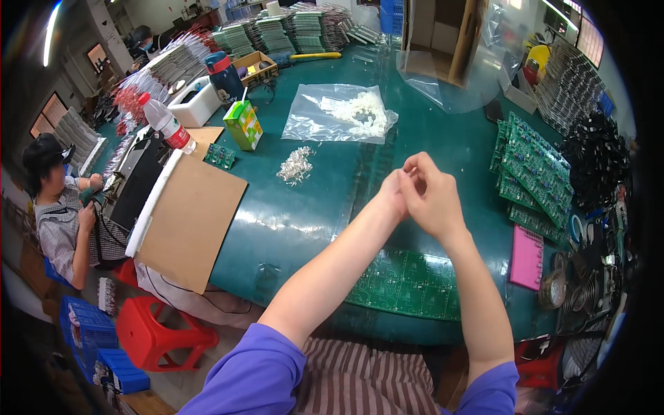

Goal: The person puts down a circuit board and a soldering iron, places a new circuit board onto the workbench, and then combines small electronic components with plastic holders by hand and inserts them into the board.

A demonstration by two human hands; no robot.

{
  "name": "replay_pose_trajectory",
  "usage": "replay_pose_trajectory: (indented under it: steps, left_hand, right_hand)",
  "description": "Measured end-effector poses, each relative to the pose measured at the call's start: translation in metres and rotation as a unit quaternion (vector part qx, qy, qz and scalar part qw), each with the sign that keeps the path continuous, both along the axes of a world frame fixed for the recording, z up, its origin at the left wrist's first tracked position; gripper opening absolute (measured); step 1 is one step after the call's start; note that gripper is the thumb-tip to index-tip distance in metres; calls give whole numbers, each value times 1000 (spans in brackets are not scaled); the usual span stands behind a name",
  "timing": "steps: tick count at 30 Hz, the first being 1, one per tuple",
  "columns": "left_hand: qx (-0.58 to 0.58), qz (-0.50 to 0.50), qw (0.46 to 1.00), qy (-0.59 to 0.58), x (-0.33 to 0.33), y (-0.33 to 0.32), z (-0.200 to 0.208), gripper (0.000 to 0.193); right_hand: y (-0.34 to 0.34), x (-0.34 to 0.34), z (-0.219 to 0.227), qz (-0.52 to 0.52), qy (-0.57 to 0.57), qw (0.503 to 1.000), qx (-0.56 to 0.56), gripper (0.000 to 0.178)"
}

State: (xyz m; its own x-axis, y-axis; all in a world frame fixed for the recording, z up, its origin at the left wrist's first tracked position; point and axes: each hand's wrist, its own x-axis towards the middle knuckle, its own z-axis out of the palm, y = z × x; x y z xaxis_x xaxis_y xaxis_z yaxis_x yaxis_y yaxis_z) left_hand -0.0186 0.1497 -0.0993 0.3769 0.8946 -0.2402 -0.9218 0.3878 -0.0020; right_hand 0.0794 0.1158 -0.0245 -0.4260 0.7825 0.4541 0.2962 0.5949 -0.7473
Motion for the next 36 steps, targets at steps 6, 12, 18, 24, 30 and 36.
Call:
replay_pose_trajectory:
  steps: [6, 12, 18, 24, 30, 36]
  left_hand:
    - [117, 48, 990, 57, -9, 12, -34, 20]
    - [-32, 30, 998, 42, 5, -18, 24, 21]
    - [-19, -103, 993, -53, -26, -9, -8, 21]
    - [-188, -10, 977, 99, -17, -30, 23, 22]
    - [-71, -143, 980, 116, -33, -69, 41, 20]
    - [68, -155, 923, 347, -18, -105, 42, 29]
  right_hand:
    - [-3, -11, -6, 1, 22, 999, 48, 13]
    - [-1, -3, -9, -9, 43, 999, 13, 11]
    - [6, 15, -16, -19, 127, 990, -59, 10]
    - [2, 49, -23, -45, 185, 962, -196, 7]
    - [-28, 73, -18, -45, 150, 953, -258, 10]
    - [-63, 69, -29, -36, 211, 935, -284, 13]
